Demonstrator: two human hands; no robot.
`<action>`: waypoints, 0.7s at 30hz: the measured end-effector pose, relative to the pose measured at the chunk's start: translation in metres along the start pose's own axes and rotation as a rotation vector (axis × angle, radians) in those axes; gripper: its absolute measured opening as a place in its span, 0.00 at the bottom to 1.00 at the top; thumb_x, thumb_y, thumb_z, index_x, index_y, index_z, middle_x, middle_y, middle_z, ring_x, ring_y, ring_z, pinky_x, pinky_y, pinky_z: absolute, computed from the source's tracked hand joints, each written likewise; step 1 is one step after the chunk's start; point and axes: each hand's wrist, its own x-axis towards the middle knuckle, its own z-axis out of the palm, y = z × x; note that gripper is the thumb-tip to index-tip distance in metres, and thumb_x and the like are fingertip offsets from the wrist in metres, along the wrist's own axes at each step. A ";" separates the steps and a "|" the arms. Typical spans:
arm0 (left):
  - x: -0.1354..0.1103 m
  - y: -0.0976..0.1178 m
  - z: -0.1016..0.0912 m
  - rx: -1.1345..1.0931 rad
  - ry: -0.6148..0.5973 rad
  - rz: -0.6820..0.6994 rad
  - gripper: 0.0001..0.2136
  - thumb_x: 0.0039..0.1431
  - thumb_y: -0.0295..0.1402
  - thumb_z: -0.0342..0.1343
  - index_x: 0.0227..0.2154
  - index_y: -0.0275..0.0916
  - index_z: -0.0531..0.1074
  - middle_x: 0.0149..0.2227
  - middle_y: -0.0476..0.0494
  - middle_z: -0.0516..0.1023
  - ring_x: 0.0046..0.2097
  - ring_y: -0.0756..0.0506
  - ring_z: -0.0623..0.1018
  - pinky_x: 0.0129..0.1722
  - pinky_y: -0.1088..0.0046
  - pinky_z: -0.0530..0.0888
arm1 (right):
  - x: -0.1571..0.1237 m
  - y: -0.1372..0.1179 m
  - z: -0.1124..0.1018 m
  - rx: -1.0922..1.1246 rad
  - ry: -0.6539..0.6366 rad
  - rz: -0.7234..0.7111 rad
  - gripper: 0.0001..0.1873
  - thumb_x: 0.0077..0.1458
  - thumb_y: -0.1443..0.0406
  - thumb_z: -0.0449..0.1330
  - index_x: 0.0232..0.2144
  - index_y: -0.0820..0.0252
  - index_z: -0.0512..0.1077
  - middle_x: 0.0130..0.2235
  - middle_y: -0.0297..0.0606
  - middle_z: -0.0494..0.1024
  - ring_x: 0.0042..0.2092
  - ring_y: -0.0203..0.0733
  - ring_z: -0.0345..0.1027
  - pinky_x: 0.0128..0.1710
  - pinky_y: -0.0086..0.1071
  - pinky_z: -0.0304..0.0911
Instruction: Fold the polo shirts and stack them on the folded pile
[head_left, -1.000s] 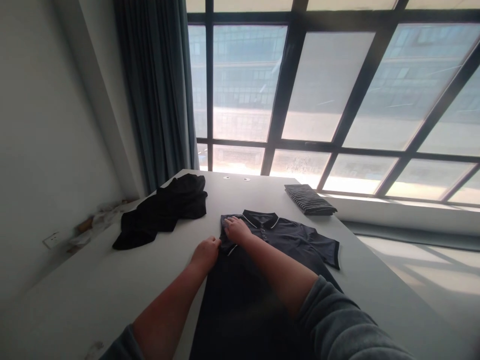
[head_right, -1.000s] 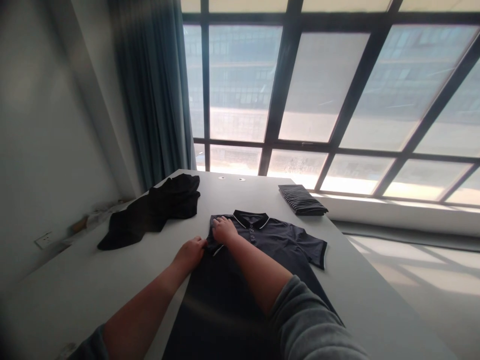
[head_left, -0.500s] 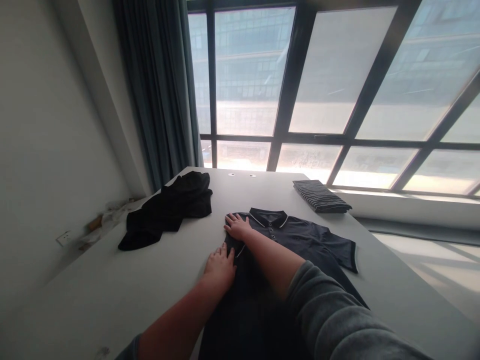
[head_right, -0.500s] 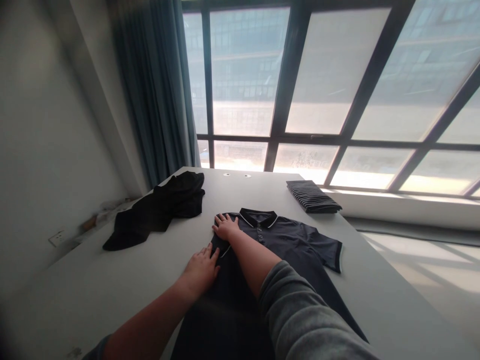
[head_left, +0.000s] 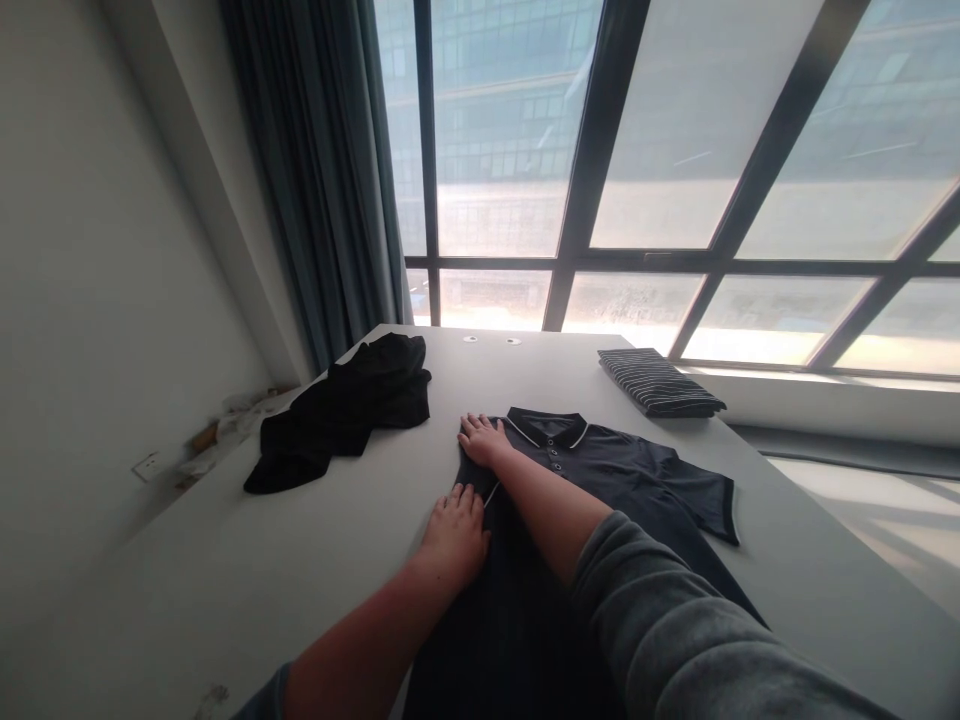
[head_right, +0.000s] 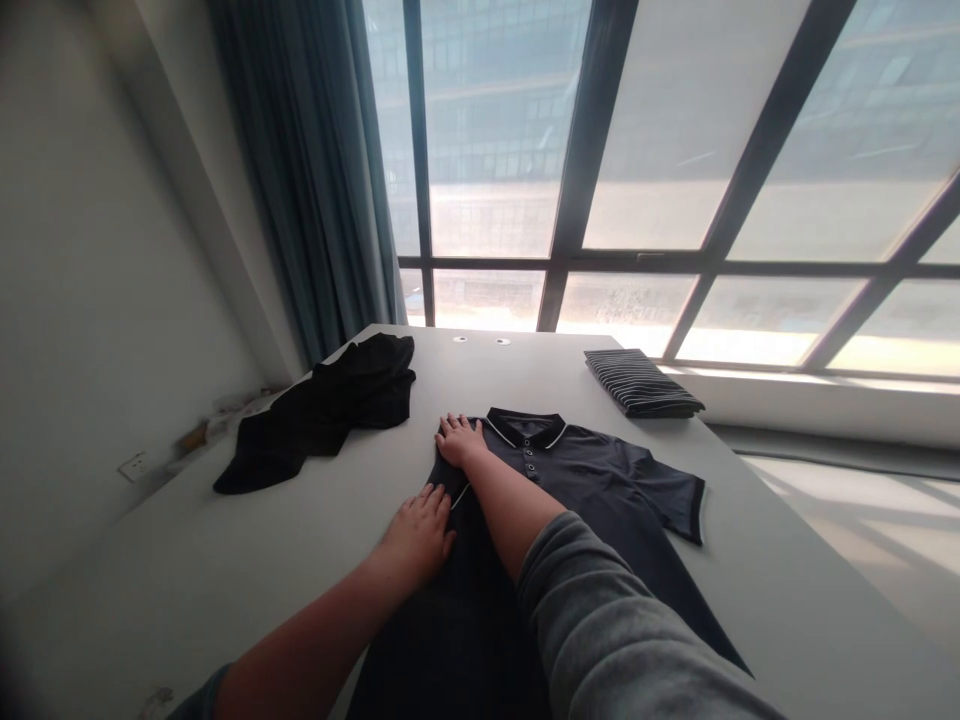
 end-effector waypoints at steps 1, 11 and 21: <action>0.000 0.000 0.000 0.006 0.004 -0.002 0.29 0.68 0.38 0.51 0.69 0.34 0.65 0.71 0.28 0.62 0.72 0.28 0.61 0.68 0.45 0.63 | 0.001 0.001 0.000 -0.001 0.007 -0.002 0.37 0.75 0.49 0.40 0.78 0.55 0.43 0.76 0.42 0.36 0.77 0.54 0.28 0.72 0.63 0.28; 0.000 0.006 -0.006 -0.001 0.008 -0.044 0.30 0.69 0.41 0.50 0.70 0.36 0.64 0.73 0.28 0.58 0.73 0.26 0.58 0.68 0.37 0.62 | -0.010 0.004 -0.011 -0.027 0.101 -0.106 0.34 0.77 0.50 0.42 0.77 0.55 0.49 0.76 0.42 0.40 0.77 0.55 0.32 0.74 0.56 0.37; 0.009 0.003 -0.008 -0.009 0.011 0.011 0.32 0.71 0.45 0.47 0.72 0.33 0.59 0.75 0.30 0.53 0.76 0.31 0.52 0.74 0.42 0.48 | -0.129 0.102 -0.020 -0.080 0.142 -0.142 0.37 0.75 0.49 0.44 0.76 0.61 0.53 0.75 0.42 0.44 0.77 0.50 0.29 0.76 0.52 0.33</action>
